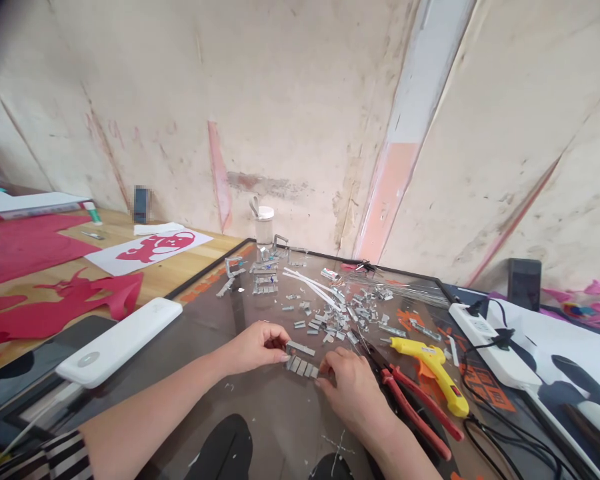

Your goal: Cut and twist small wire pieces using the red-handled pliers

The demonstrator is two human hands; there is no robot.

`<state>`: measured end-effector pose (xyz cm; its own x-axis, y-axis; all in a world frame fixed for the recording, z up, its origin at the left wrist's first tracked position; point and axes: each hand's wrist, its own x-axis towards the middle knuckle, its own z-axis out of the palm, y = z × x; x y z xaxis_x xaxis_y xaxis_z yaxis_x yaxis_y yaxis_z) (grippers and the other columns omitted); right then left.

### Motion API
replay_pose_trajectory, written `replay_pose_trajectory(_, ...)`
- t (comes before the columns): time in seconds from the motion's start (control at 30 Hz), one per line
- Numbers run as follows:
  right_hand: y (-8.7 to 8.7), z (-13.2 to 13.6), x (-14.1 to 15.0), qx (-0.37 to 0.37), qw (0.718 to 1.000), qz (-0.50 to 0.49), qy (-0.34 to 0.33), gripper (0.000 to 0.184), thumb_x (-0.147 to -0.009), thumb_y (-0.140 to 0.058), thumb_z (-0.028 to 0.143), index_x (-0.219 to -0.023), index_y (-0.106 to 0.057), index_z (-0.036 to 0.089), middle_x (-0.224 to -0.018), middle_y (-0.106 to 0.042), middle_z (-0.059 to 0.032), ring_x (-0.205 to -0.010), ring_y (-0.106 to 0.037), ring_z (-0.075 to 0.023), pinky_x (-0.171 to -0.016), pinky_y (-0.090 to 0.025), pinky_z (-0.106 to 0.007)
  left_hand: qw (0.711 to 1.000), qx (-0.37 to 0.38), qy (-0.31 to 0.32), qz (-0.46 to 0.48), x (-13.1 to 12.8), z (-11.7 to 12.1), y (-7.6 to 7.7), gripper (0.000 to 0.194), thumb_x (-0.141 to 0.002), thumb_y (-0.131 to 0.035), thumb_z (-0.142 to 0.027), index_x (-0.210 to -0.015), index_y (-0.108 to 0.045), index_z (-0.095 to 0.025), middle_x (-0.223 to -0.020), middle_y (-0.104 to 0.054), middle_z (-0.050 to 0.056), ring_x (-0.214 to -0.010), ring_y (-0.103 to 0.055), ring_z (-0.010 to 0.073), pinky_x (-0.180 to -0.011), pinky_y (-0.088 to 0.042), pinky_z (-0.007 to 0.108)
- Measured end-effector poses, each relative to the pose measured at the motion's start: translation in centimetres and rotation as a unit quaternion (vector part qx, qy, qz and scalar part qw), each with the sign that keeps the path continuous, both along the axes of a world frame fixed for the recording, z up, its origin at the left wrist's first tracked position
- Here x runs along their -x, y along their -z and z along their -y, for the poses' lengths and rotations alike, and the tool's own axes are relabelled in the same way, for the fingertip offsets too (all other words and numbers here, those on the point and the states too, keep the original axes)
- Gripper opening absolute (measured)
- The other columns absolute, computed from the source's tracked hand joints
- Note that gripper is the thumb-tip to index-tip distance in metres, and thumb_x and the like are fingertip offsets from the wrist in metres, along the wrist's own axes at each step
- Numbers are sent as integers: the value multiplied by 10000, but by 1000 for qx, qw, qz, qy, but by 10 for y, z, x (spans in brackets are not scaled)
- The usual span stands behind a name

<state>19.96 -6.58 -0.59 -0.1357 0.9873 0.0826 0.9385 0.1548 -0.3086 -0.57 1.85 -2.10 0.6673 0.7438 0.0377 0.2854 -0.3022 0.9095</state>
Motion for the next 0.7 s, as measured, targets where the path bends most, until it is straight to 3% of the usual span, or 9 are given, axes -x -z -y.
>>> replay_pose_trajectory(0.7,1,0,-2,4,1000,-11,3,47,-702,-544,219,-717,-588,212,-753,-601,-1,-742,-543,-163,-654,-361,-242,1000,-15,-2,-14,0,-2,4,207,-670,-608,-323,-776,-620,-145,-671,-607,1,-603,-520,112,-564,-394,203)
